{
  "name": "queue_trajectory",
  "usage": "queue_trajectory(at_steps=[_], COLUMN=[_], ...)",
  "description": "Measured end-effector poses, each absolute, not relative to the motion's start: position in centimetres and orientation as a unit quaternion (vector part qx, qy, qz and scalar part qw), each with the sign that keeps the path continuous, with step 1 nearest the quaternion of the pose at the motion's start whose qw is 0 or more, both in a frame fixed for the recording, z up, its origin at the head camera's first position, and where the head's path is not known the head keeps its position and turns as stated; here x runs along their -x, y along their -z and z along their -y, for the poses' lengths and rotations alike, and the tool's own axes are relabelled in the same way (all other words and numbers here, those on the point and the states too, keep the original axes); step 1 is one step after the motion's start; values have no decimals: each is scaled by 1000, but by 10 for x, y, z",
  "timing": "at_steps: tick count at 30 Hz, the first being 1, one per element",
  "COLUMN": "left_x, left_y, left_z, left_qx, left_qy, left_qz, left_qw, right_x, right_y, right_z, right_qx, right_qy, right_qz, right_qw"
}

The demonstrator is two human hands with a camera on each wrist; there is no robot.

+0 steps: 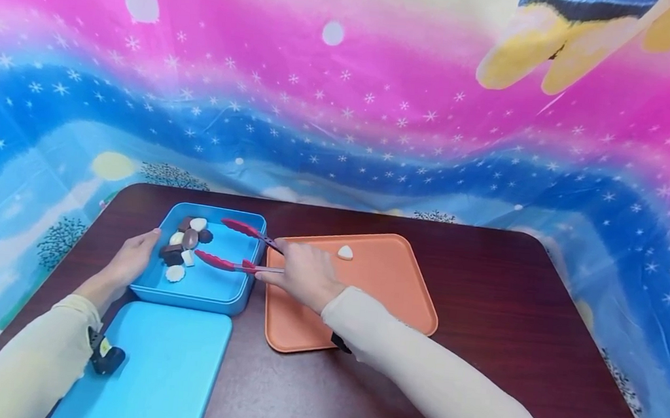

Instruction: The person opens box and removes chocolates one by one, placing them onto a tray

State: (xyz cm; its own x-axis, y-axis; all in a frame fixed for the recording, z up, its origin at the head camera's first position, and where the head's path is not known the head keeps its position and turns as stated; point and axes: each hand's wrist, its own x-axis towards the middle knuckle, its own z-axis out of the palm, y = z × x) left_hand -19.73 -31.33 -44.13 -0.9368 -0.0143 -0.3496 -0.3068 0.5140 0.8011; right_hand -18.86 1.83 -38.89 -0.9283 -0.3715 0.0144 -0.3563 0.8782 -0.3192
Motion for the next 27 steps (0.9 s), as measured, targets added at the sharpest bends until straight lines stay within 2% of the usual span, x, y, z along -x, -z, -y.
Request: queue_trajectory(at_steps=[27], left_x=[197], left_y=[442], left_z=[313], left_qx=[93], left_qy=[-486], left_qz=[-855], left_qw=[153], right_x=[208], right_y=[381], right_z=[21], right_qx=[194], right_qy=[49], right_qz=[-979], right_qw=[40])
